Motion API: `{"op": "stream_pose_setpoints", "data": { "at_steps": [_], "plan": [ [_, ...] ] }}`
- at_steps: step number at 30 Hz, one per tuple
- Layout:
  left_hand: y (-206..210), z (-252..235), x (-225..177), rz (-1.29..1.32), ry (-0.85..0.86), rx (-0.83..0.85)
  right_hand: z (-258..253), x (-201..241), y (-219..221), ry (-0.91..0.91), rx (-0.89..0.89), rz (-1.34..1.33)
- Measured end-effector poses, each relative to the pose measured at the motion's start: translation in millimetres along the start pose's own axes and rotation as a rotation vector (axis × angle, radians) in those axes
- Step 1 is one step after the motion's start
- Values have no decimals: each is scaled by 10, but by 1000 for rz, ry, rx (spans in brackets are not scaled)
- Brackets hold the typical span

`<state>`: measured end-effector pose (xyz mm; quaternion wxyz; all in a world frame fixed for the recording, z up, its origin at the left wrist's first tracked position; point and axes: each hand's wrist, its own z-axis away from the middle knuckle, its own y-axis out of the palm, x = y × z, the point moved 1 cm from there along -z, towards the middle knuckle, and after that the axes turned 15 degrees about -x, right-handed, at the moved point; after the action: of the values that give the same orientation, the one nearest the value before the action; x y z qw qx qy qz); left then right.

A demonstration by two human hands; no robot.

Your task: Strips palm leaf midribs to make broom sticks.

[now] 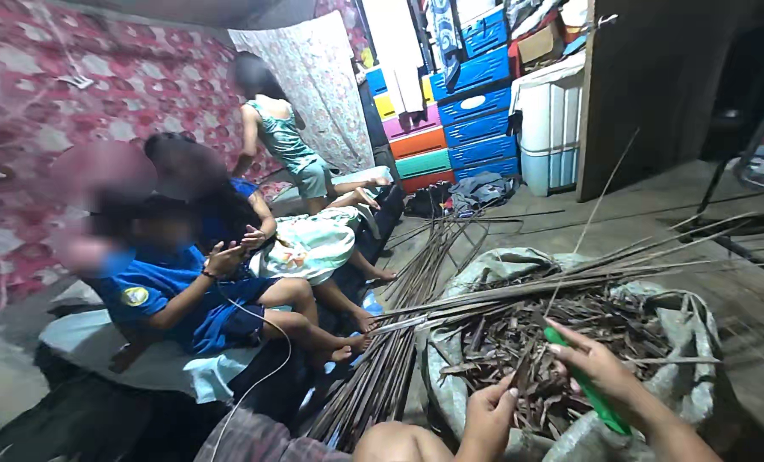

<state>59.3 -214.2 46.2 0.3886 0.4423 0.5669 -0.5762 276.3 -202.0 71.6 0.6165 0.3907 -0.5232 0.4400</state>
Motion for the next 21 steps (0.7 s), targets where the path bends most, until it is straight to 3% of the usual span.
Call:
{"op": "stream_pose_setpoints", "data": {
  "at_steps": [7, 11, 14, 16, 21],
  "plan": [
    [3, 40, 90, 194, -62, 152, -162, -31, -257, -58, -252, -280],
    [-54, 20, 123, 172, -100, 273, -259, -66, -467, -144, -539, -354],
    [-95, -31, 190, 188, -175, 233, -270, -60, -557, -137, -700, -328],
    [-101, -70, 235, 186, -216, 146, -248, -71, -509, -133, -681, -224],
    [-103, -109, 262, 117, -254, -6, -122, -109, -115, -127, -465, 331]
  ]
}}
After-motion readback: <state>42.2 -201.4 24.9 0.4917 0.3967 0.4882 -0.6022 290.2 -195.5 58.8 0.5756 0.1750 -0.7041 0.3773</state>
